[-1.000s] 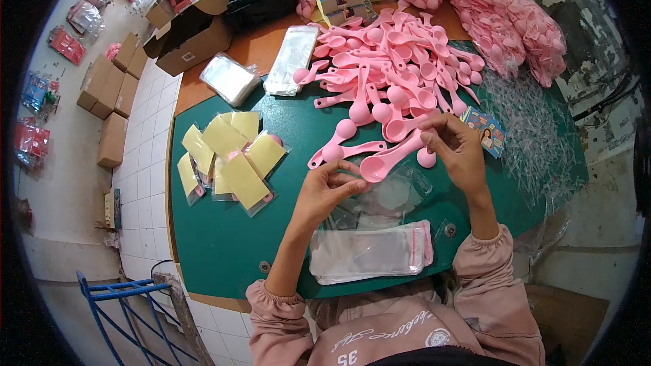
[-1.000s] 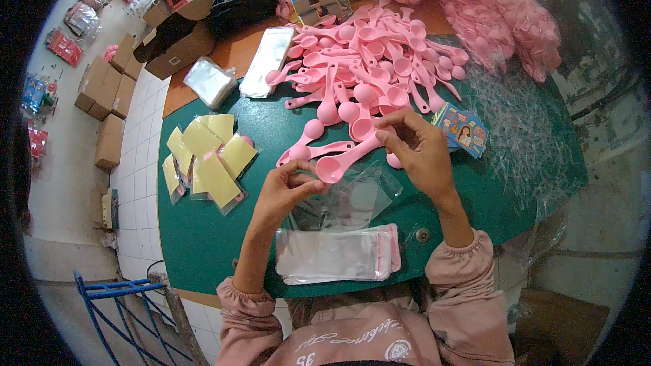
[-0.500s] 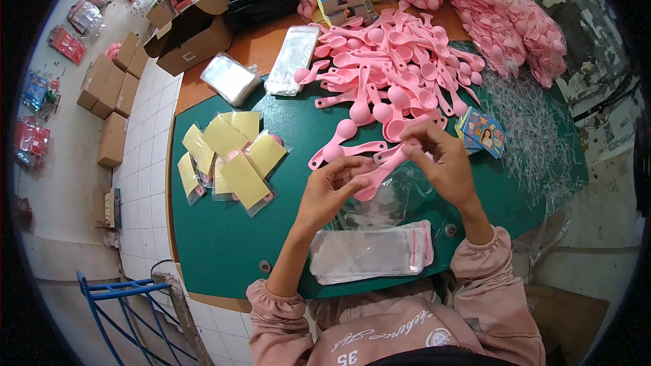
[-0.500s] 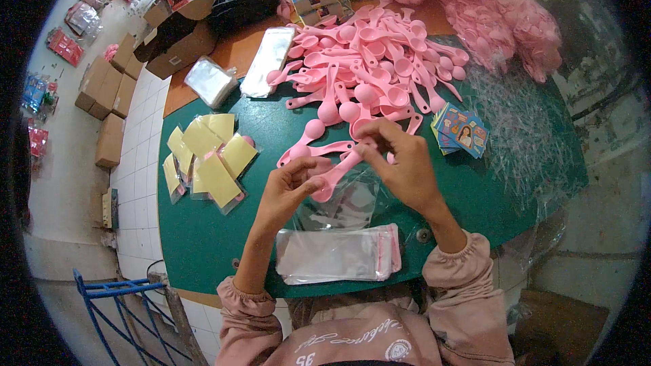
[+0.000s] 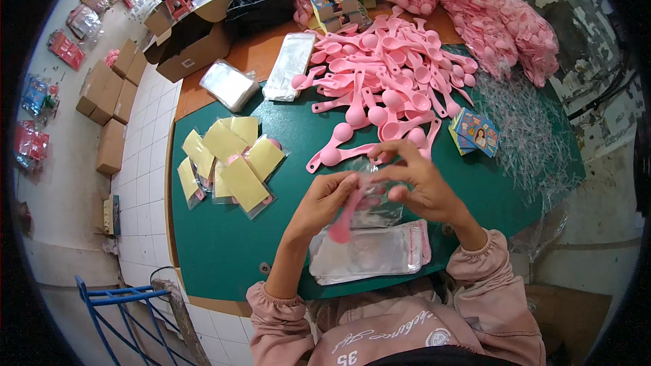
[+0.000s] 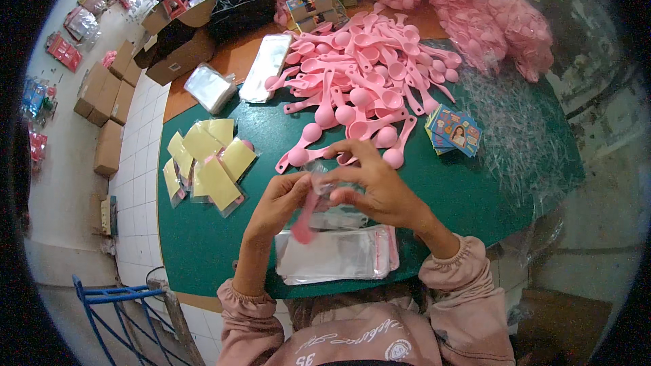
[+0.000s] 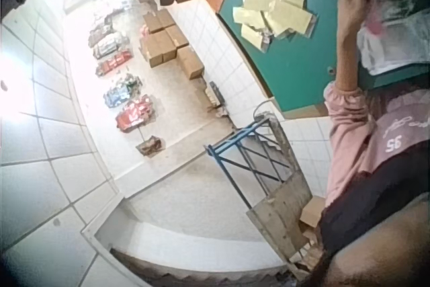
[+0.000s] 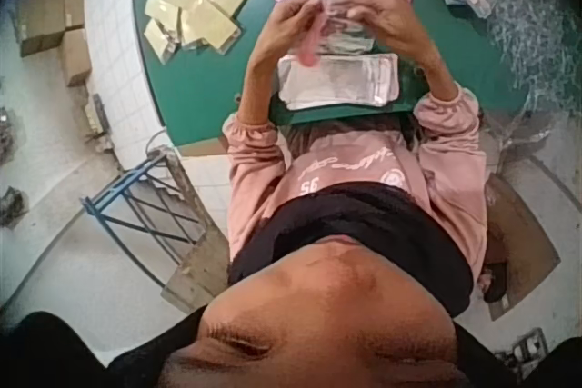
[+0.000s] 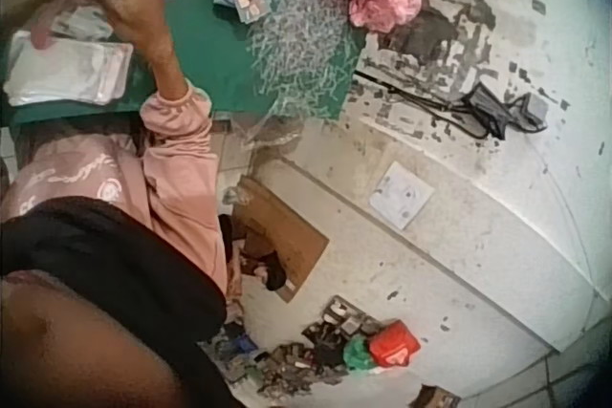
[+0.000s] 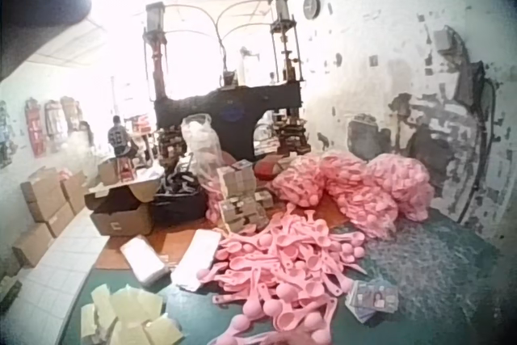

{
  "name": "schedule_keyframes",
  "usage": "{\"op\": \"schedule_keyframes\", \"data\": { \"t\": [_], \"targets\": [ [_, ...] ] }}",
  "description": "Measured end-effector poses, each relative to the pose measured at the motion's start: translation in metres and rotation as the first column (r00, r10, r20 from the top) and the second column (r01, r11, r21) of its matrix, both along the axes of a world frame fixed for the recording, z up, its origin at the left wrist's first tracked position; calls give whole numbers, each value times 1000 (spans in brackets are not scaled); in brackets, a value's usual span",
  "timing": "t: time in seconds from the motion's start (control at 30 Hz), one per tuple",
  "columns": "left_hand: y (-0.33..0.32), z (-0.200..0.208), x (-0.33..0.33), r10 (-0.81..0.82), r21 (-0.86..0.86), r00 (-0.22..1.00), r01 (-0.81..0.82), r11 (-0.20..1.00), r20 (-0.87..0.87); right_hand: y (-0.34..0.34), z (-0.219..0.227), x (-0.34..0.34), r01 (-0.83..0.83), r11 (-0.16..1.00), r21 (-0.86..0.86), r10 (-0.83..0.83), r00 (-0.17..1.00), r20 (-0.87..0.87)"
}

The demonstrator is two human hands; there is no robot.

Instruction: The person repeatedly picks up pink plastic spoons and small yellow paper inserts, places them into clear plastic bags, and seals the bags. The person stacks the completed packages on the table.

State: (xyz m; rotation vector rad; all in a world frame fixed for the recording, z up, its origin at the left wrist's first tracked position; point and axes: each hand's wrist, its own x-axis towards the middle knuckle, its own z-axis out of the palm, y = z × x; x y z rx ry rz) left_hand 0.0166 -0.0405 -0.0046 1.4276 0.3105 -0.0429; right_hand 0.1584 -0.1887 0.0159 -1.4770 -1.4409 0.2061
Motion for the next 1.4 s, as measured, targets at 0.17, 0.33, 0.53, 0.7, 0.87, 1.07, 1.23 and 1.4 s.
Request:
{"op": "schedule_keyframes", "data": {
  "t": [0.17,0.33,0.53,0.7,0.87,1.07,1.23,1.4],
  "targets": [
    [4,10,-9,69,-241,988,-35,970,136,-28,7,33,140,960,-241,-201,947,-252],
    [2,11,-1,74,-116,978,-52,992,195,-118,-31,116,858,333,-391,-791,480,379],
    [1,14,-4,132,-197,978,-99,975,161,-103,-14,98,946,262,-190,-900,311,307],
    [0,14,1,108,-161,985,-86,983,133,-85,24,77,949,313,-37,-795,283,536],
    [0,10,-1,58,-123,985,-38,992,161,-31,47,25,572,770,-284,-625,764,-157],
    [-1,11,-3,63,-53,993,-58,997,96,-20,42,10,199,941,-272,-295,877,-379],
    [-3,16,-1,-19,-118,991,35,992,133,-21,39,16,272,955,-115,-296,877,-379],
    [-1,12,-1,4,-165,995,13,986,103,-20,41,15,216,946,-243,-267,943,-200]
  ]
}}
